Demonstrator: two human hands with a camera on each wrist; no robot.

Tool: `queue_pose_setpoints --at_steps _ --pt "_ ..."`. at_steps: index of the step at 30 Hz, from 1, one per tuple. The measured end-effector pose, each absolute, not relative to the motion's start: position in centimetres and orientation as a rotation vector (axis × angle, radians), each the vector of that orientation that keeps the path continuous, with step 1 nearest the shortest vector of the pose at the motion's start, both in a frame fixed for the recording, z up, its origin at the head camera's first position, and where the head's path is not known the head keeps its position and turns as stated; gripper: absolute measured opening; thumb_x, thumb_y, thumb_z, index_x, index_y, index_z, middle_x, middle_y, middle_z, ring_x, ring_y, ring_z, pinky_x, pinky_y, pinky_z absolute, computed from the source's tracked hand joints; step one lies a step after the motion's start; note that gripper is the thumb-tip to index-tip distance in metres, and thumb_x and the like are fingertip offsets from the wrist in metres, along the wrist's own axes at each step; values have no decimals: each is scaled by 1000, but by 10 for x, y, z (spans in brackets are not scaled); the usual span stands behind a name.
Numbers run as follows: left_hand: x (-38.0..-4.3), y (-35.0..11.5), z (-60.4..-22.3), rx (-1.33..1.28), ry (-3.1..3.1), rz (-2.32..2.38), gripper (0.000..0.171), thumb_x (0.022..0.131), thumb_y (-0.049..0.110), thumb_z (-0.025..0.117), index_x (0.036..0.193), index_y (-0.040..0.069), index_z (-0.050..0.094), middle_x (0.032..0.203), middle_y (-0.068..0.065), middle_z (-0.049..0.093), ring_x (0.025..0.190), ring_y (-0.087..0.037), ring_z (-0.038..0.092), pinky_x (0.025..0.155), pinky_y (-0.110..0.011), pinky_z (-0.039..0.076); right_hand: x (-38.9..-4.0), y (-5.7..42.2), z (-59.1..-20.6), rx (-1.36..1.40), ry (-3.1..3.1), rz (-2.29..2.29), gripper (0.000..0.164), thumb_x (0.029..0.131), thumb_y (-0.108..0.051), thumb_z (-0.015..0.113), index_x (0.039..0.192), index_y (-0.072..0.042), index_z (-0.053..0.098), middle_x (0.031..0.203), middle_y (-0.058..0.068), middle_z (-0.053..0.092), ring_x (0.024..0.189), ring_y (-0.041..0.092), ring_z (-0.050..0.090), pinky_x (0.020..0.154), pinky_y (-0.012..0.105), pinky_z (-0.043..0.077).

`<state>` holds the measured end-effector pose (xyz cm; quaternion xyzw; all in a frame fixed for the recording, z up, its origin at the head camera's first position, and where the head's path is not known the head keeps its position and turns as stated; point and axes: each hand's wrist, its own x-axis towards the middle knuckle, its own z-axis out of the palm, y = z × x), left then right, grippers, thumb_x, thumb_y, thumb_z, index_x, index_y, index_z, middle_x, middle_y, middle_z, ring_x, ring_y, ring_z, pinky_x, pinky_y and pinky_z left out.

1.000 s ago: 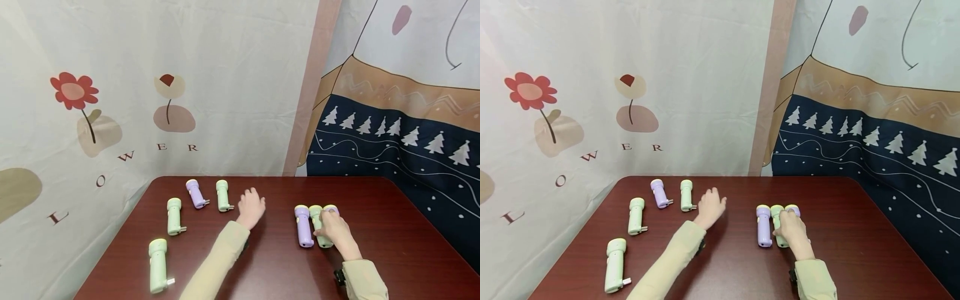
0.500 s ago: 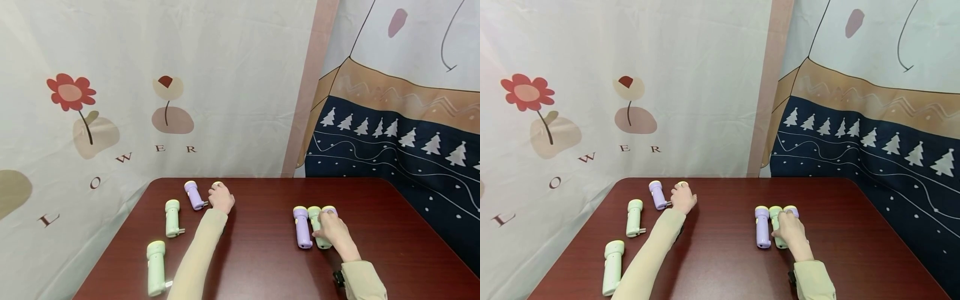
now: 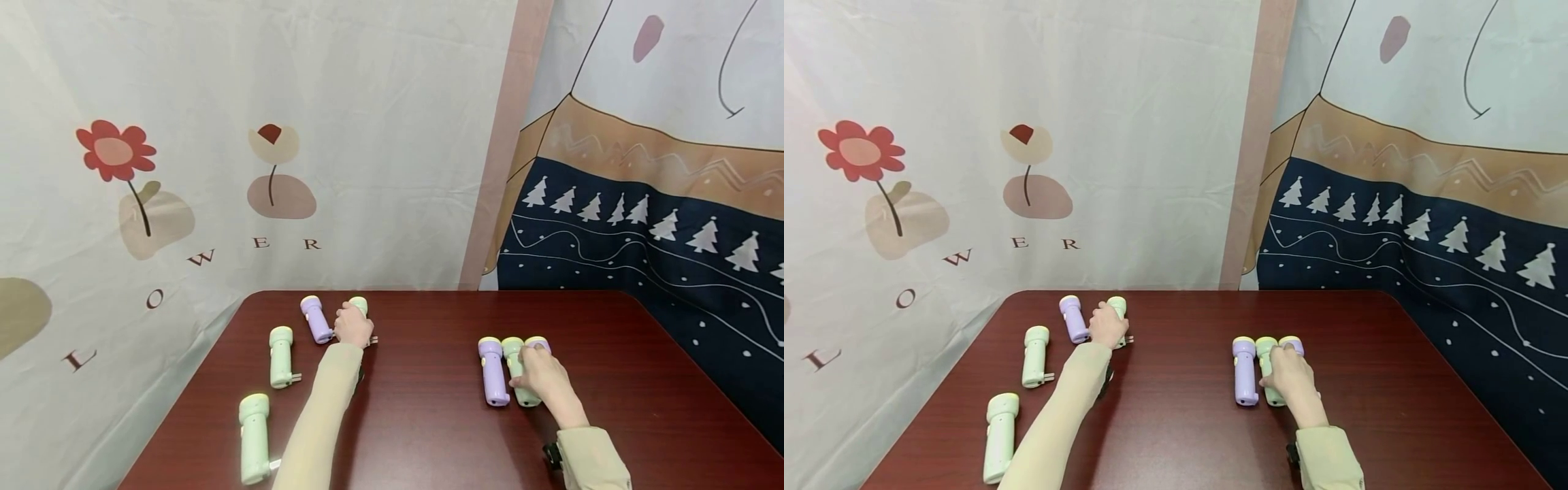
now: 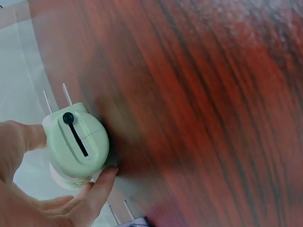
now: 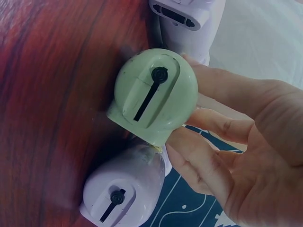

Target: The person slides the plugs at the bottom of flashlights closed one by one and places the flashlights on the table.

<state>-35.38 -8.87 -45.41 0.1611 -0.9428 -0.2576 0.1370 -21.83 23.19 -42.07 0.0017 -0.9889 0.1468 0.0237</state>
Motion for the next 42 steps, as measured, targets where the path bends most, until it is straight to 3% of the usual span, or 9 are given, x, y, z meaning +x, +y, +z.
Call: queue_pose_setpoints --at_steps 5,13,32,42 --pt "-353 -93 -453 464 -2758 -732 38 75 22 67 97 -6 54 92 -24 63 86 -41 62 71 -49 50 -218 232 -420 -8 -3075 471 44 64 -20 81 95 2 58 86 17 56 70 25 52 60 43 45" --pt "-348 -100 -449 430 -2782 -748 25 75 27 66 74 3 61 84 -22 66 79 -40 63 66 -50 49 -218 234 -421 -13 -3085 465 42 65 -20 80 93 1 57 86 16 54 69 25 52 59 43 44" --pt "-338 -104 -447 393 -2737 -808 33 74 31 71 78 -1 64 81 -22 67 77 -39 64 60 -45 49 -217 233 -420 -43 -3098 432 45 67 -23 80 97 2 56 89 17 55 72 25 52 61 46 45" --pt "-331 -101 -443 385 -2711 -876 34 75 36 70 69 4 60 74 -17 64 71 -35 62 53 -40 46 -215 233 -420 -12 -3084 421 47 68 -23 79 99 3 56 89 18 56 70 25 53 59 45 45"
